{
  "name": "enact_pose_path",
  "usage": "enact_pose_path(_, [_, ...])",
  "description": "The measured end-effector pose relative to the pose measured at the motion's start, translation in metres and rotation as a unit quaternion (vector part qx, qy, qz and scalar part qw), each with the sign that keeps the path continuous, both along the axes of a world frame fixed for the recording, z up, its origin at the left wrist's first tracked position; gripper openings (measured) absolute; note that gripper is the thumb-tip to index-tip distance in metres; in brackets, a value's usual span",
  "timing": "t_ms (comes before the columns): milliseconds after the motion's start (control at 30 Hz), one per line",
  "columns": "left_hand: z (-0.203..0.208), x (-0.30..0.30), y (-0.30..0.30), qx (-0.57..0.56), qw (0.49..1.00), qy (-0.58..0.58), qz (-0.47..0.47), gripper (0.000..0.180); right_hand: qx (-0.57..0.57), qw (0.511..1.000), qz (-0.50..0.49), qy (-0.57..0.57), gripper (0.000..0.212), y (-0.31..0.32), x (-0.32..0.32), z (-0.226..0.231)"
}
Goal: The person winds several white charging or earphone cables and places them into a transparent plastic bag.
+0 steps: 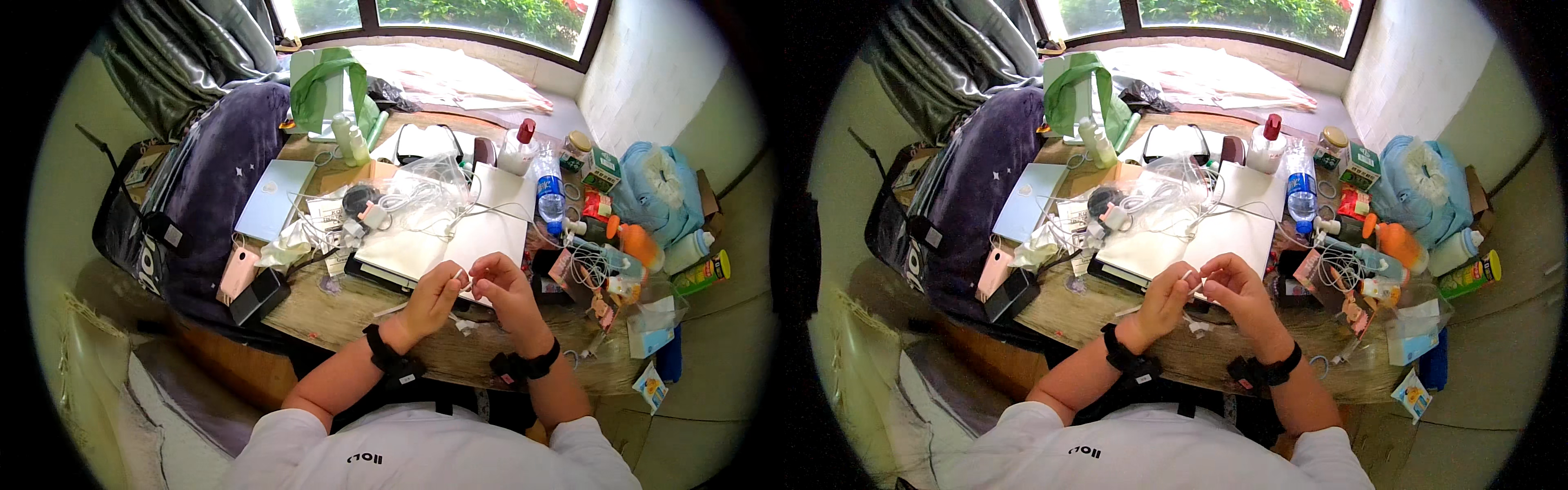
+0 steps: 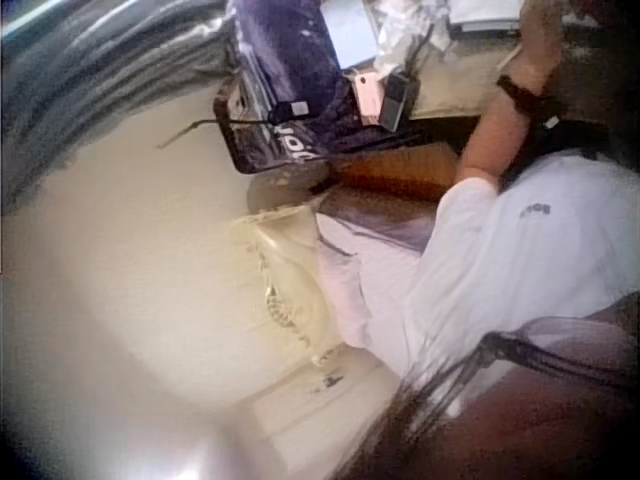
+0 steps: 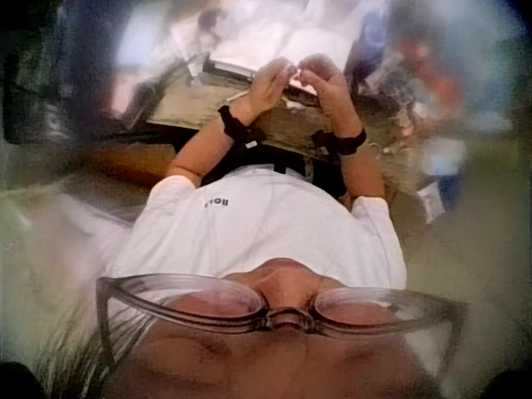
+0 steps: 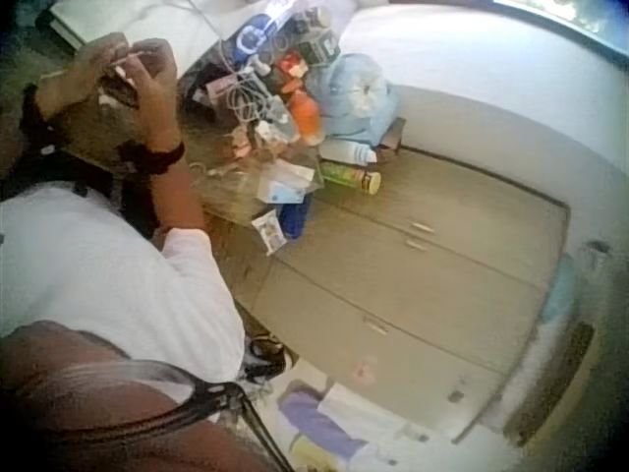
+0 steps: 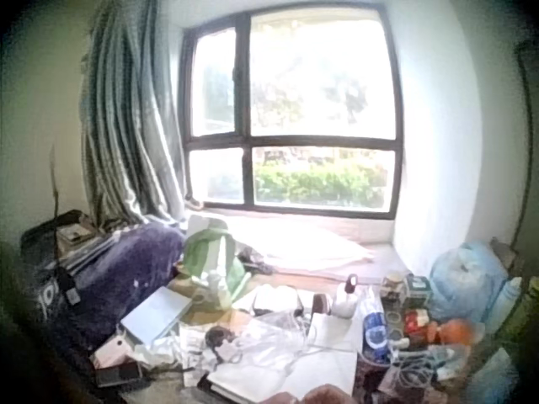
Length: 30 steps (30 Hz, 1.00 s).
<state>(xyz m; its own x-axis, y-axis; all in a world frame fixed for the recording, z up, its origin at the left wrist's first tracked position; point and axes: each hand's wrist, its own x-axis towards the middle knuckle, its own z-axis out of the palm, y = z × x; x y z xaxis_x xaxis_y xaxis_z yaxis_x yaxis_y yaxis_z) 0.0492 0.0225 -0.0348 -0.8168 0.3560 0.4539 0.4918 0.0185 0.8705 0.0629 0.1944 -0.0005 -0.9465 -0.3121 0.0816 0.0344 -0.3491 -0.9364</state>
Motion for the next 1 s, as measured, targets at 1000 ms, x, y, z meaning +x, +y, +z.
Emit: enact_pose_path(1000, [0.062,-0.050,-0.002,-0.210,0.935,0.285,-0.030,0.040,-0.177,0.977,-0.022,-0.116,0.043,-0.009,-0.001,-0.022])
